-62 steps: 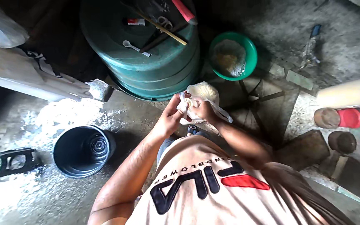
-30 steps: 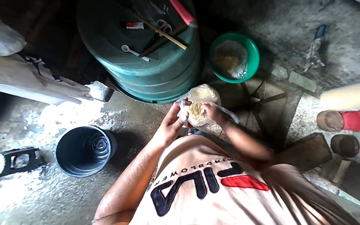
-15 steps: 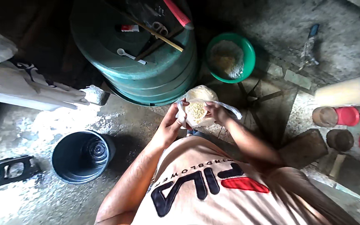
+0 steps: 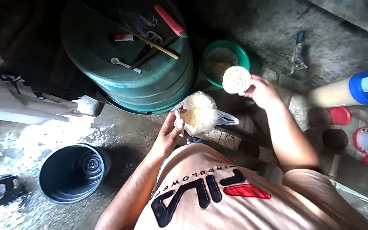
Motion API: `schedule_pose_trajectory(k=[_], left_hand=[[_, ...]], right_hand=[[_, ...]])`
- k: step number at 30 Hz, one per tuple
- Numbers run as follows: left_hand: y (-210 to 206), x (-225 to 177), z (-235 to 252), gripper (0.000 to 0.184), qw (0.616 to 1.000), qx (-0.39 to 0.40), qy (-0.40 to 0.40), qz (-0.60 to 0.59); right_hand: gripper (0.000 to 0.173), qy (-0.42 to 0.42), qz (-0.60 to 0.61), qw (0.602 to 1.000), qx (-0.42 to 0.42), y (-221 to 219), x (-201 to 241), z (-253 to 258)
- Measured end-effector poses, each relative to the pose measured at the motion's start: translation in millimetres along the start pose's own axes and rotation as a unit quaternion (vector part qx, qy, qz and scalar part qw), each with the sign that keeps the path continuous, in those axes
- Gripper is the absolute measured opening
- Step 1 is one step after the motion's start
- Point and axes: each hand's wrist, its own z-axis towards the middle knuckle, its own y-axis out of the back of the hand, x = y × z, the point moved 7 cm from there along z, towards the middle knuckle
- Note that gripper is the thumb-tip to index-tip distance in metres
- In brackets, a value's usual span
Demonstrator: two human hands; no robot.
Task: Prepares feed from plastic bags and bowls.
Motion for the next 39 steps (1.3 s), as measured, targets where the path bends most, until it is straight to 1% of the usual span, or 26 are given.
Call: schedule_pose_trajectory(k=[1,3,5,6,7,9,10,12,14,15,16,17,18,20,22,23,24,25,27,29,30,32,34,35,37,39], left_hand=[[-1,0,-3,0.039,1.0,-0.001,-0.006,-0.002],[-3,0,-9,0.04,1.0,0.002,-0.014,-0.007],[-4,1,-15,0.041,1.0,-0.001,-0.018,-0.009],[-5,2,-17,0.041,1.0,-0.003,-0.021,-0.01],[-5,2,-20,0.042,1.0,-0.007,-0.022,-0.013],[-5,2,-25,0.041,0.999,-0.018,-0.025,-0.012],[-5,2,-27,0.04,0.999,-0.025,-0.026,-0.013],[-6,1,-31,0.039,0.999,-0.036,-0.026,-0.015],[-6,2,-33,0.039,0.999,-0.04,-0.026,-0.018],[-6,3,-34,0.039,0.999,-0.04,-0.026,-0.022],[-6,4,-34,0.041,0.999,-0.04,-0.025,-0.026],[-5,5,-34,0.042,0.998,-0.039,-0.025,-0.03],[-5,5,-34,0.042,0.999,-0.036,-0.024,-0.032],[-5,5,-31,0.043,0.998,-0.033,-0.024,-0.037],[-5,4,-28,0.044,0.998,-0.032,-0.025,-0.041],[-4,4,-27,0.044,0.999,-0.029,-0.026,-0.037],[-3,3,-25,0.044,0.999,-0.027,-0.028,-0.033],[-3,3,-23,0.044,0.999,-0.025,-0.027,-0.031],[-2,3,-19,0.043,0.999,-0.017,-0.024,-0.036],[-3,3,-14,0.043,0.999,-0.003,-0.022,-0.038],[-3,3,-11,0.042,0.999,0.004,-0.021,-0.038],[-3,2,-6,0.041,0.999,0.014,-0.02,-0.036],[-2,0,-2,0.041,0.999,0.018,-0.02,-0.028],[-2,-2,-1,0.041,0.999,0.018,-0.018,-0.026],[-2,-4,1,0.04,0.999,0.018,-0.014,-0.027],[-3,-4,1,0.04,0.999,0.022,-0.013,-0.025]], right_hand=[[0.032,0.021,-0.014,0.999,-0.031,12,11,19],[0.042,0.058,-0.06,0.994,-0.076,32,25,63],[0.053,0.106,-0.148,0.977,-0.115,45,31,108],[0.057,0.132,-0.215,0.957,-0.141,49,34,128],[0.059,0.152,-0.29,0.93,-0.168,50,35,147],[0.058,0.156,-0.424,0.87,-0.197,43,32,173],[0.058,0.148,-0.48,0.843,-0.191,34,28,180],[0.062,0.128,-0.579,0.791,-0.151,15,12,192],[0.064,0.131,-0.645,0.744,-0.115,1,-4,203],[0.065,0.136,-0.663,0.728,-0.109,-3,-9,206],[0.065,0.139,-0.669,0.722,-0.109,-4,-11,206],[0.065,0.138,-0.663,0.726,-0.117,-4,-9,204],[0.065,0.136,-0.646,0.739,-0.132,0,-4,200],[0.065,0.145,-0.563,0.792,-0.187,13,11,184],[0.07,0.161,-0.433,0.854,-0.24,33,23,168],[0.073,0.165,-0.359,0.884,-0.251,43,25,160],[0.072,0.167,-0.287,0.909,-0.253,52,24,150],[0.07,0.16,-0.216,0.933,-0.238,56,24,137],[0.062,0.118,-0.075,0.97,-0.197,56,18,104],[0.048,0.085,0.027,0.981,-0.172,49,14,69],[0.041,0.08,0.055,0.982,-0.159,44,12,53],[0.03,0.096,0.064,0.987,-0.11,30,12,24],[0.03,0.141,0.021,0.989,-0.045,8,17,-8],[0.034,0.169,-0.016,0.985,-0.015,-6,20,-24],[0.05,0.218,-0.108,0.969,0.032,-41,23,-60],[0.06,0.241,-0.189,0.948,0.085,-82,15,-90]])
